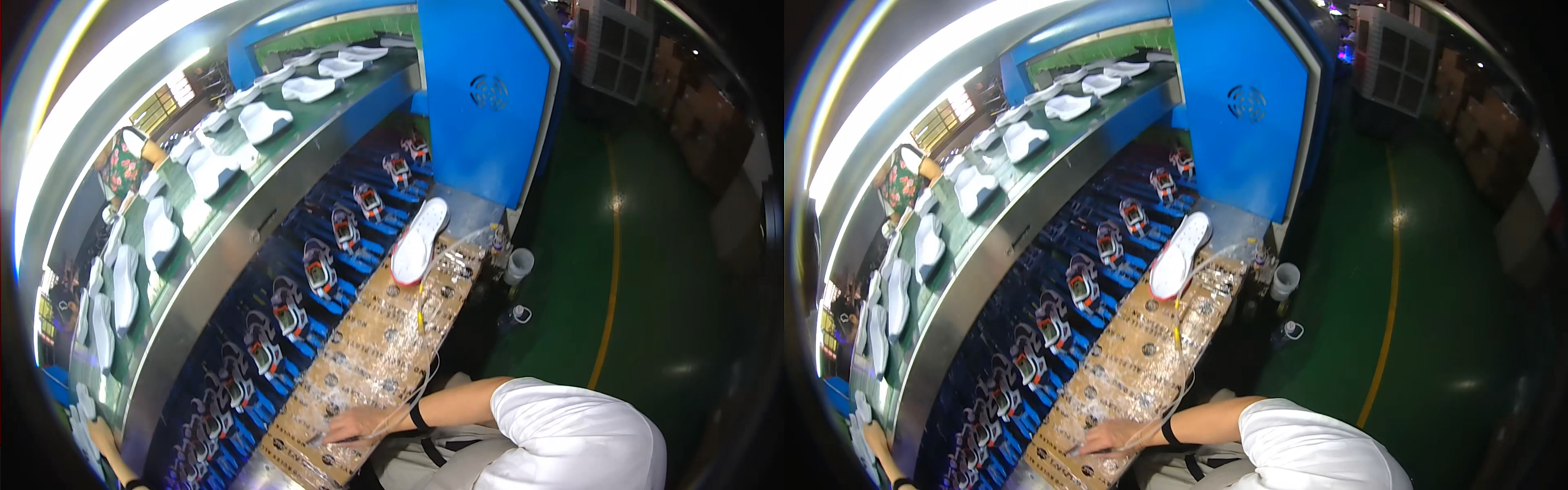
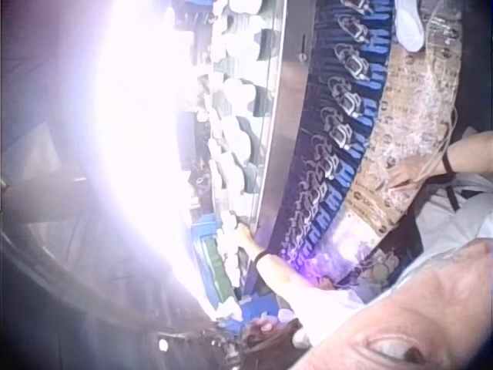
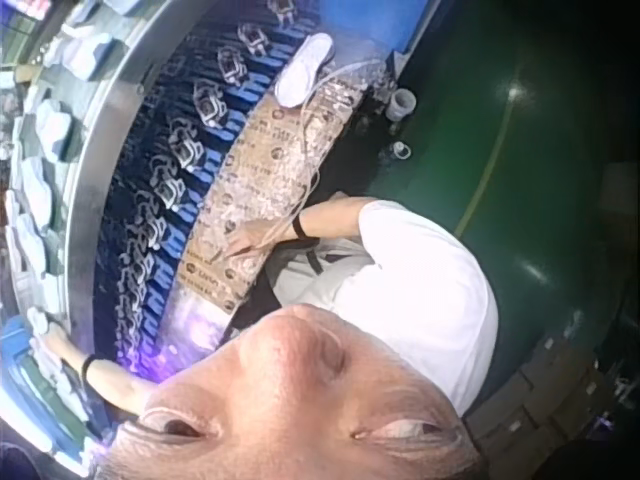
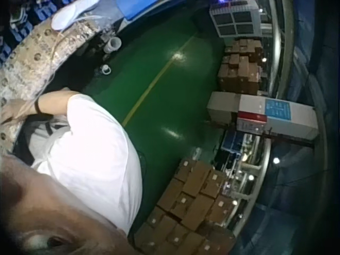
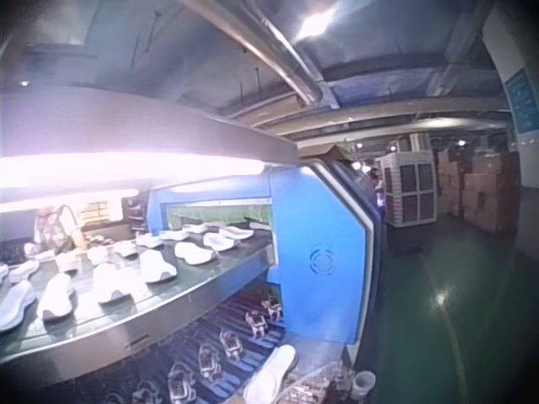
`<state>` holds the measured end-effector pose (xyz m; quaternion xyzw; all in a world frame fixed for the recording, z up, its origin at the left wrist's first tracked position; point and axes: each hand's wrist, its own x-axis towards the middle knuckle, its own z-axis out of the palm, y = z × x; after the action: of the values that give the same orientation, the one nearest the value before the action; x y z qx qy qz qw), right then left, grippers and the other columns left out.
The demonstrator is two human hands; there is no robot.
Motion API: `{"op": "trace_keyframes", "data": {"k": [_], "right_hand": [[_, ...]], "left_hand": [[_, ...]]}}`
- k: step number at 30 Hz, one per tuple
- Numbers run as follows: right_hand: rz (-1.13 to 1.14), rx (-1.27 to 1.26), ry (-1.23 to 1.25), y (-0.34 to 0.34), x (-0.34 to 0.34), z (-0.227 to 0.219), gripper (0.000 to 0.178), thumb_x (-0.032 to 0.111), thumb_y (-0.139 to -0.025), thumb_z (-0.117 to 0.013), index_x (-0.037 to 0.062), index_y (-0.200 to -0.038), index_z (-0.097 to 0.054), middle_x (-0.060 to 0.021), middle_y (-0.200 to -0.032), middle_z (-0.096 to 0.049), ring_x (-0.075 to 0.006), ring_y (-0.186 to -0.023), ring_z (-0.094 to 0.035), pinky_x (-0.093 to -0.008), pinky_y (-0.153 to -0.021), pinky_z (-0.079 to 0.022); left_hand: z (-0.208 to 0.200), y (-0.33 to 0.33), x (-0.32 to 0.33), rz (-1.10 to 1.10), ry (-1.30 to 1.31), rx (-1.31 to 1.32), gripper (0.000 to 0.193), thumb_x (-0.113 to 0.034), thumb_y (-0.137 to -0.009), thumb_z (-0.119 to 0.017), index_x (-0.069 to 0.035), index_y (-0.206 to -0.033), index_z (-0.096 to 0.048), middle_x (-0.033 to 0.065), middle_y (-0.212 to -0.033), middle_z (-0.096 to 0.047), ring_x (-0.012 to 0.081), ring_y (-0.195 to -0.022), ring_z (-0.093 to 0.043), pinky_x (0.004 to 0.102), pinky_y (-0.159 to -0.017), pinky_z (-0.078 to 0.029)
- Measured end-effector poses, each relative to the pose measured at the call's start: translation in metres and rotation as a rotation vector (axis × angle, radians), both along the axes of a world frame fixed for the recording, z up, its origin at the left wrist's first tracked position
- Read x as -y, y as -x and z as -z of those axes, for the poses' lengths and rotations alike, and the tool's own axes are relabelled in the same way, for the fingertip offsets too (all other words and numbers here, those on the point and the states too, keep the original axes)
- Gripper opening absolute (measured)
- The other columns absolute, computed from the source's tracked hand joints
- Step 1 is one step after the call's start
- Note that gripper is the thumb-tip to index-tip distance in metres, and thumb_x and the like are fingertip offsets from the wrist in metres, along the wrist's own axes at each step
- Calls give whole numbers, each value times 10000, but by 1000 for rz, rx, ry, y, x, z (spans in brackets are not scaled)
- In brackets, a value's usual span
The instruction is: Applying glue or adhesive to the surface of shoe soles using a brush tool.
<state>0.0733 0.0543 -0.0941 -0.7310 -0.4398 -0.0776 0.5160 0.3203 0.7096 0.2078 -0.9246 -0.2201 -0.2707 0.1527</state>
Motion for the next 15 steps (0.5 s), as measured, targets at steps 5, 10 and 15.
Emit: {"op": "trace_keyframes", "data": {"k": [5, 10, 15], "right_hand": [[-137, -35, -17, 7, 6, -24, 355, 205, -1043, -591, 40, -1356, -618, -150, -931, -554, -342, -908, -584, -438, -768, -489], [-203, -189, -87, 20, 24, -90, 340, 191, -1069, -575, 46, -1374, -618, -160, -979, -565, -336, -959, -580, -434, -828, -477], [-38, -252, -182, 22, 78, -153, 316, 211, -1035, -641, 87, -1326, -660, -123, -989, -620, -319, -922, -643, -404, -773, -510]], "left_hand": [[-29, 48, 37, -34, -18, -34, 530, -400, -973, -597, 9, -1304, -659, 274, -1190, -707, 388, -1017, -714, 516, -864, -563], [-26, 68, 19, -133, -89, 4, 489, -394, -1006, -510, -9, -1240, -701, 216, -1042, -747, 394, -893, -735, 519, -778, -590], [-32, 71, 39, 16, 76, -129, 471, -353, -948, -594, 13, -1233, -680, 255, -1211, -698, 385, -1085, -708, 513, -882, -579]]}}
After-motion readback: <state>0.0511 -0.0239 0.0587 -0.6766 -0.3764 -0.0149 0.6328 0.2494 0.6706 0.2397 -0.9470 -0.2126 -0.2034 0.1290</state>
